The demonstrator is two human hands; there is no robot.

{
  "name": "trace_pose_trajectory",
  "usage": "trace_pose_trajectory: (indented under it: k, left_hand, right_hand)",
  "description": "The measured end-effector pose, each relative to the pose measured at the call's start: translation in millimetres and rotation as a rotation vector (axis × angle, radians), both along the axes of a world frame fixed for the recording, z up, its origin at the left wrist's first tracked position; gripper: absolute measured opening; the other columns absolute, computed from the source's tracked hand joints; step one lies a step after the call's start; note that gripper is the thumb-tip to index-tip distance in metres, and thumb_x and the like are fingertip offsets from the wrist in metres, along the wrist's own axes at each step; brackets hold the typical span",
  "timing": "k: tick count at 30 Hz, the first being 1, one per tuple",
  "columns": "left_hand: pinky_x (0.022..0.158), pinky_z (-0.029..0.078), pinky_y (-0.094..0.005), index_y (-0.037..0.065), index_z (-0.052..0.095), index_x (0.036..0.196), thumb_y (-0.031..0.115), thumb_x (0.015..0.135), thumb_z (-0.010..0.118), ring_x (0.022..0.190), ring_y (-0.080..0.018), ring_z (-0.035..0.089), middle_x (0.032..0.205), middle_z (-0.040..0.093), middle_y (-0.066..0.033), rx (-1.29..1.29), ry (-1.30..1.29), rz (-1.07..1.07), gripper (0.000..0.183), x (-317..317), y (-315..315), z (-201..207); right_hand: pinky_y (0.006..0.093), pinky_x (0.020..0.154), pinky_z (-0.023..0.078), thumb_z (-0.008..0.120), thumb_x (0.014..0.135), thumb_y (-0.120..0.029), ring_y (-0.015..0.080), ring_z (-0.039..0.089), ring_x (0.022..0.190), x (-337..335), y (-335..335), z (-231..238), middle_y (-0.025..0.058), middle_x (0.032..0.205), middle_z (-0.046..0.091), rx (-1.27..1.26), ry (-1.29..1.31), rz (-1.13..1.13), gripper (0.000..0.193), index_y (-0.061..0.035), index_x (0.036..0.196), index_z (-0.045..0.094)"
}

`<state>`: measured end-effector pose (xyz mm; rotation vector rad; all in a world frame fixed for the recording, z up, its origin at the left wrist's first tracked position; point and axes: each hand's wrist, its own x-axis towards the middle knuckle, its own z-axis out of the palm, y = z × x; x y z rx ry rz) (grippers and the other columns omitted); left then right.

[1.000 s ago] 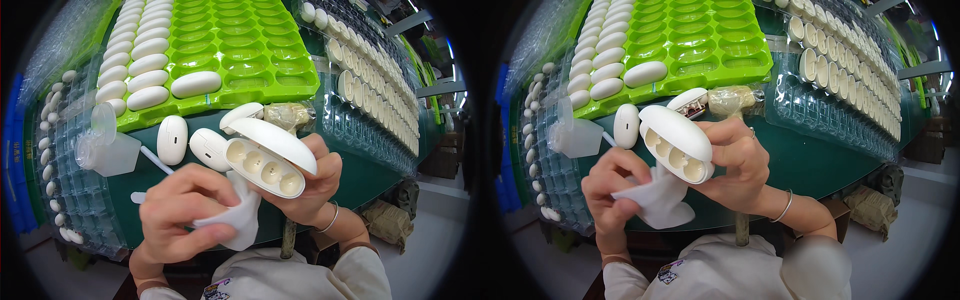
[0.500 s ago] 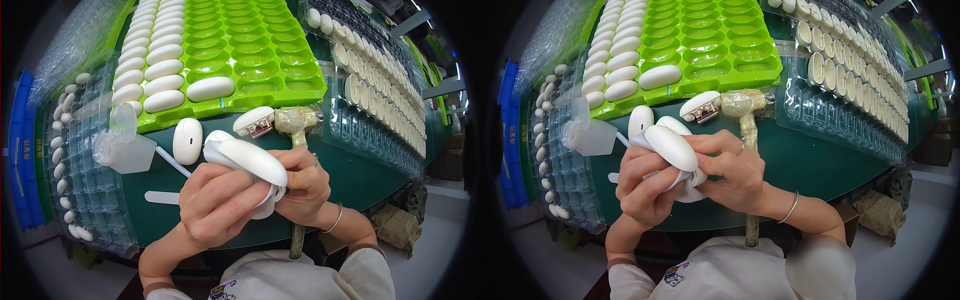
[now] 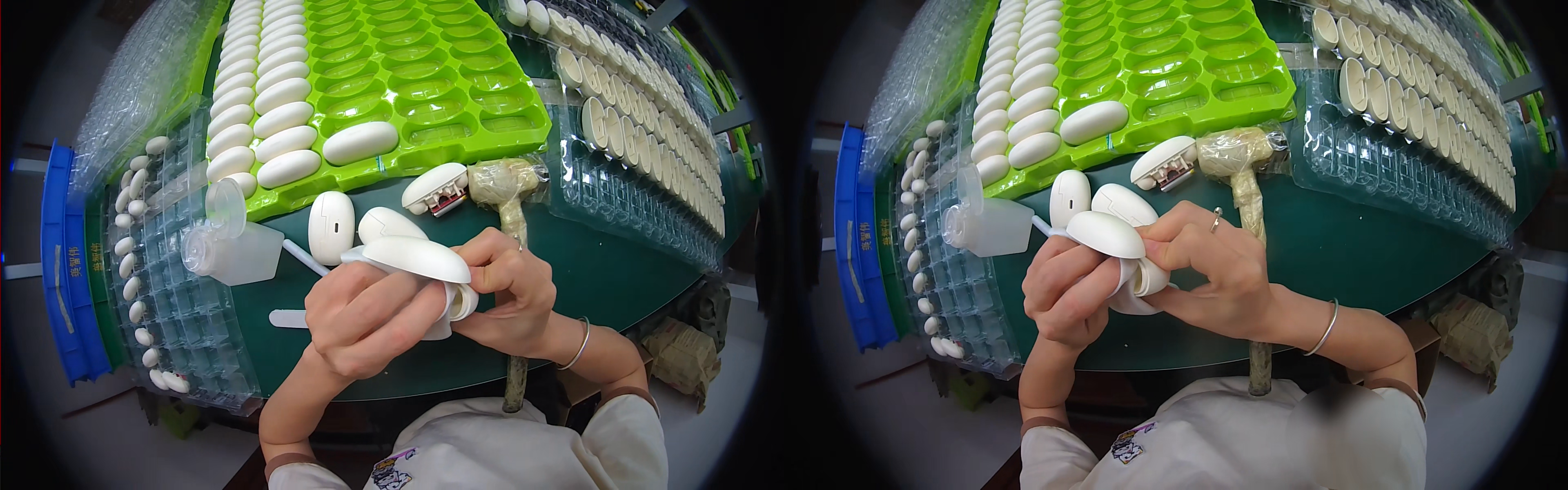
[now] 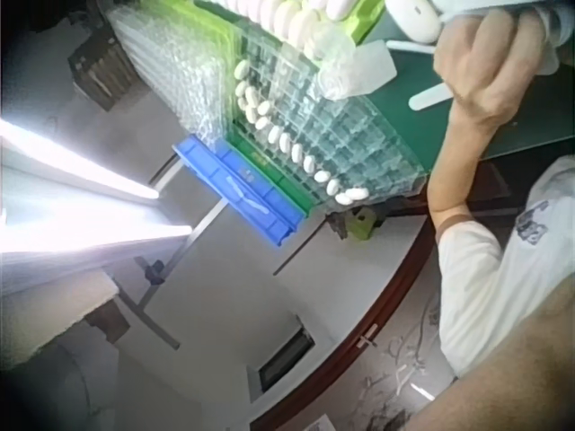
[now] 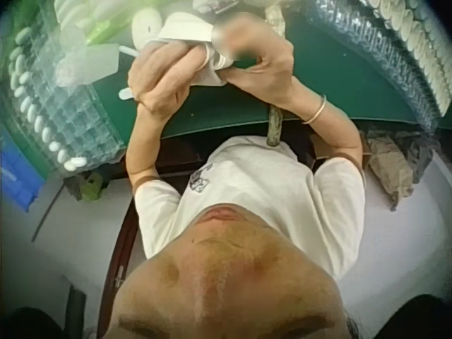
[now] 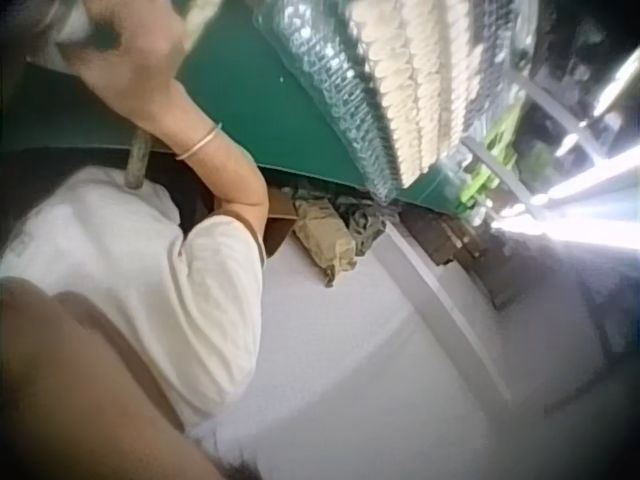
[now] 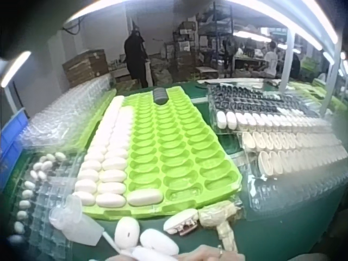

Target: The person assembles white wireless earbud charging cases on a factory workbench. They open the cases, insert internal components, wipe the surfaces with a white cloth, and place the finished units into green plastic trays.

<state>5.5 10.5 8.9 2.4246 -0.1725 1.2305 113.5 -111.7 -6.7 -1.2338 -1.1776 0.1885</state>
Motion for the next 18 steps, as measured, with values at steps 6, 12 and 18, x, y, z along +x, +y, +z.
trace_pose_trajectory:
  k: [6,12,18]
  left_hand:
    - [0.046,0.041,-0.0225,0.007,0.062,0.083,0.012,0.051,0.066,0.054,-0.0138,0.052,0.073,0.055,-0.0033,0.136,-0.032,-0.038,0.033,0.9,6.7,4.3]
    - [0.044,0.041,-0.0226,0.007,0.061,0.084,0.012,0.052,0.066,0.052,-0.0136,0.050,0.070,0.054,-0.0033,0.112,-0.009,-0.027,0.033,1.4,6.4,1.4]
    - [0.044,0.042,-0.0228,0.007,0.061,0.084,0.013,0.052,0.065,0.052,-0.0142,0.051,0.070,0.054,-0.0035,0.107,-0.020,0.006,0.034,0.6,5.9,0.2]
  right_hand:
    - [0.0270,0.057,0.044,0.073,0.052,0.001,0.0204,0.058,0.068,-1.6,-0.3,1.1,0.0093,0.078,0.058,-0.023,0.059,0.022,0.032,-0.0044,0.078,0.054]
    - [0.0271,0.057,0.045,0.073,0.053,0.000,0.0210,0.058,0.068,-3.2,-1.0,0.0,0.0083,0.077,0.058,-0.041,0.088,0.012,0.031,-0.0046,0.077,0.054]
    - [0.0266,0.057,0.045,0.074,0.054,-0.001,0.0207,0.058,0.068,-3.6,-1.4,1.7,0.0082,0.076,0.057,-0.030,0.120,0.014,0.030,-0.0051,0.076,0.053]
